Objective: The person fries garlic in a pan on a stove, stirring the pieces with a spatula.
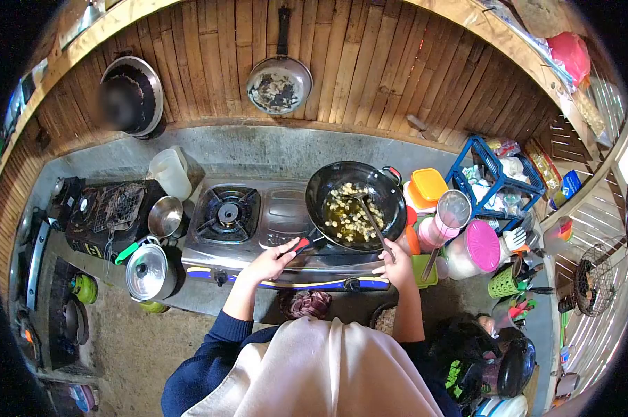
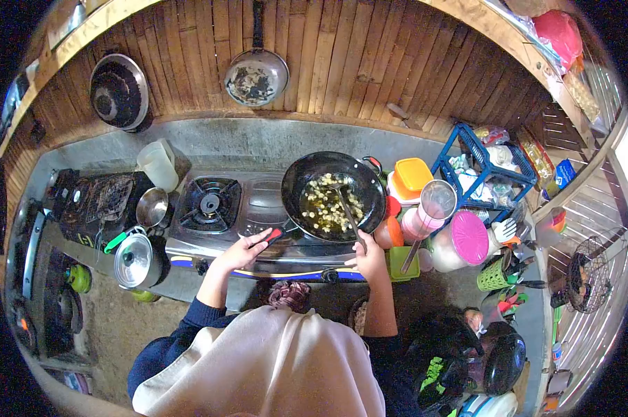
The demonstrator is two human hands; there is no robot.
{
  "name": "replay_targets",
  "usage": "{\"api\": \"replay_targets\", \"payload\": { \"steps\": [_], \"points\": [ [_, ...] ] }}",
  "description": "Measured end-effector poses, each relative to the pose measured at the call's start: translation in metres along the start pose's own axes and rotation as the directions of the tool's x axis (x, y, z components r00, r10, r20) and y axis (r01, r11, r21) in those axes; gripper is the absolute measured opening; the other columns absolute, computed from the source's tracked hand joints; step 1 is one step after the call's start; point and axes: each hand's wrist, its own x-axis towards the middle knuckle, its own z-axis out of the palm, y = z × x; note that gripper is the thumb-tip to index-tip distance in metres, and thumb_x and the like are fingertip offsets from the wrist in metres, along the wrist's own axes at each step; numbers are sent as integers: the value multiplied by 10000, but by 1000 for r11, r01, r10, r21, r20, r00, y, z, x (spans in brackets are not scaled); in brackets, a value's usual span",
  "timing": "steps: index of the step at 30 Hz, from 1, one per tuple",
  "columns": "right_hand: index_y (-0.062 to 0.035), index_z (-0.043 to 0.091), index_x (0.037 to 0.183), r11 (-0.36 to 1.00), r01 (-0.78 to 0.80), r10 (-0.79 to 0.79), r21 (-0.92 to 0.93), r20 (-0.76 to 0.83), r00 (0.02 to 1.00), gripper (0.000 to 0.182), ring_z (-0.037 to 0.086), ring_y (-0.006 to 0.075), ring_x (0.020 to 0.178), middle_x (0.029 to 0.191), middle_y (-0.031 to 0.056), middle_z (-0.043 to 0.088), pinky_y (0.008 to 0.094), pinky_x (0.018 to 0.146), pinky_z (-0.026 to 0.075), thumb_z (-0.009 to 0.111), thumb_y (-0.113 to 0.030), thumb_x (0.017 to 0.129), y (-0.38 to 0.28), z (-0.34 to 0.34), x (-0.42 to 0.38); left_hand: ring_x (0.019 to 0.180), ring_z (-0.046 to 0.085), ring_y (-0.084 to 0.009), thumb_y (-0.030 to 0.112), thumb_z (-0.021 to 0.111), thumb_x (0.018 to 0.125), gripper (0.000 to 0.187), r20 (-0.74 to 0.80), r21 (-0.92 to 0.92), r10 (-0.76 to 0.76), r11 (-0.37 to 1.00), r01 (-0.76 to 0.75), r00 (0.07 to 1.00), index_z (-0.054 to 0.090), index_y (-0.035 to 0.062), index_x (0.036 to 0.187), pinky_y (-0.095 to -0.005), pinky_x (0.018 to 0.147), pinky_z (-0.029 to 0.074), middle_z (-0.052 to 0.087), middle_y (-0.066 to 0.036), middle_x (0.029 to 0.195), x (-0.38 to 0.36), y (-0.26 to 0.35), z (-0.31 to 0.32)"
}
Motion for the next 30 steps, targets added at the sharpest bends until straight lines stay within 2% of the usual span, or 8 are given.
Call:
{"api": "replay_targets", "payload": {
  "steps": [2,4,5,8,12,19,27,30],
  "points": [
    [-32,459,1196,1000,21,-21,6,10,1000,326,634,191,557,837,94,590,260,432,482,466,-99,878,17,-9,1,381,331,-49,220,470,906,422,17,-28,-16,999,16,1000,382,266,1317,-220,369,305,382,60,479,0,-1,-1],
    [-28,462,1193,940,234,-238,-247,16,971,329,617,177,526,839,104,593,258,438,483,458,-106,873,29,-19,2,375,333,-50,222,469,906,422,20,-43,-23,999,24,1000,382,268,1316,-220,365,303,380,60,472,0,0,-1],
    [-28,462,1193,941,234,-237,-247,15,971,329,617,177,526,839,104,593,258,438,483,458,-106,873,36,-25,0,369,335,-51,224,469,906,421,22,-58,-31,998,32,999,382,271,1316,-219,361,302,378,59,466,0,1,-1],
    [-77,401,1263,996,-46,50,-78,57,997,380,625,191,542,828,90,567,232,403,454,398,-58,884,-5,-35,-30,364,340,-52,228,469,906,424,9,-40,-17,999,17,1000,378,273,1317,-219,356,306,380,56,460,1,0,0],
    [-78,415,1252,976,-161,166,-150,20,986,363,620,177,535,800,78,539,242,410,445,385,-69,890,-30,-53,-54,365,346,-53,236,471,905,428,9,-20,-16,1000,16,1000,373,272,1319,-220,358,316,383,52,459,1,0,0],
    [-48,441,1230,963,-181,182,-202,-17,983,339,629,195,542,799,107,587,258,419,457,417,-81,894,-50,-79,-81,369,350,-58,250,468,906,432,6,-2,-39,999,39,999,363,281,1324,-227,365,327,381,52,465,-1,1,1],
    [-29,430,1235,928,-119,152,-354,66,986,349,632,191,554,805,93,578,245,431,451,430,-91,891,-58,-88,-92,383,332,-51,233,461,910,432,13,7,-24,1000,24,1000,358,276,1328,-223,373,304,367,62,484,0,0,1],
    [-37,450,1218,964,-115,136,-240,70,988,336,627,205,546,788,106,567,259,437,470,434,-75,884,-52,-77,-87,385,321,-48,227,460,911,432,16,-2,-5,1000,5,1000,359,273,1329,-220,374,298,352,68,486,0,1,1]
  ]
}}
